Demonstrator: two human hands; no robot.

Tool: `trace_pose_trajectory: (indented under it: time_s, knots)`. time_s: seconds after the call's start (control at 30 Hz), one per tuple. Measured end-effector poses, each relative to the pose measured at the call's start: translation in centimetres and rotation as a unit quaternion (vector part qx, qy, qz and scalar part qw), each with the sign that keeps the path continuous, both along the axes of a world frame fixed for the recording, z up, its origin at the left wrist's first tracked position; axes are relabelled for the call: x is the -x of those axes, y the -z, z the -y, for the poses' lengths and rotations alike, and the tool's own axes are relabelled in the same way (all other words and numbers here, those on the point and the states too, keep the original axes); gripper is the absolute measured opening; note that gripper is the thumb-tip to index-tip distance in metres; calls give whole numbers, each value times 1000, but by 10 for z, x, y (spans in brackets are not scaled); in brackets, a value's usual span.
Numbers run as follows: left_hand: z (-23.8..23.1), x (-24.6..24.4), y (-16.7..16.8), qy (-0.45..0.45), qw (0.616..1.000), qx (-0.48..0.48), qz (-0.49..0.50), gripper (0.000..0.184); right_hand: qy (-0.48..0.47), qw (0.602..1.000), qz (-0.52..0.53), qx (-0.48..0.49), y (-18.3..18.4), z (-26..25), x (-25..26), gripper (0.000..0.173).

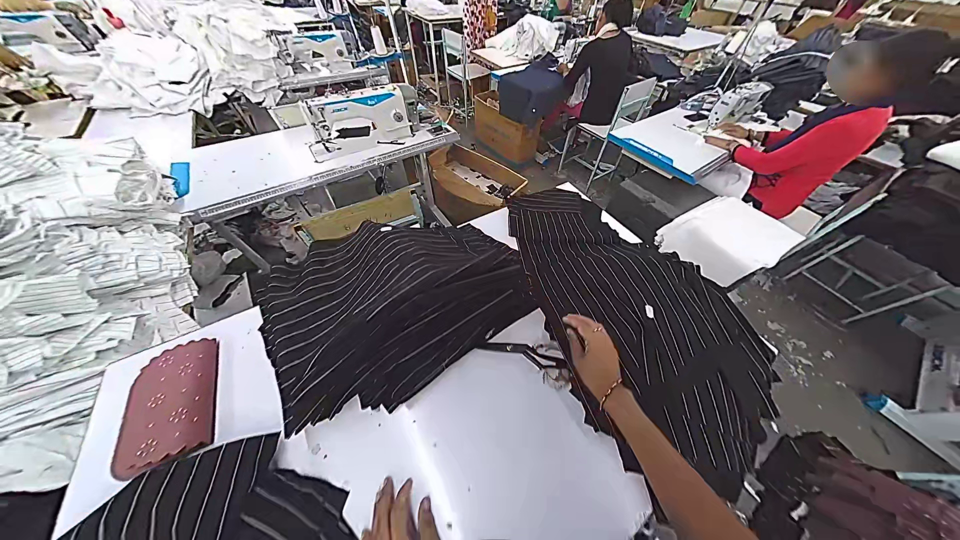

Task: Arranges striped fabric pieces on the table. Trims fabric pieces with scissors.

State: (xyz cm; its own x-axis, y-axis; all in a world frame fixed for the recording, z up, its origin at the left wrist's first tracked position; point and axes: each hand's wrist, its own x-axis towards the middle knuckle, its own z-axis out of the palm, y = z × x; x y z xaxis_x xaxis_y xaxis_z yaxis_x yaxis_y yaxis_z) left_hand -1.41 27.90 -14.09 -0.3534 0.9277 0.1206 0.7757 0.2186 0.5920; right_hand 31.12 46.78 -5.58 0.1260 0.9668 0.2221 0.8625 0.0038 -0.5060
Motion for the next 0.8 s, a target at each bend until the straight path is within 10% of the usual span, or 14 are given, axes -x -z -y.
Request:
trace_pose_trajectory:
  time_s: [0.23,0.57,0.8]
  knots:
    - [6,-1,-1,3,999,-54,5,47,44,978,65,191,-1,36,-5,75]
    - [63,-6,1,30,997,-76,14,43,66,981,4,183,-16,80,-31,32]
    - [78,-5,7,49,995,-83,21,45,43,976,-62,206,-7,75,-34,69]
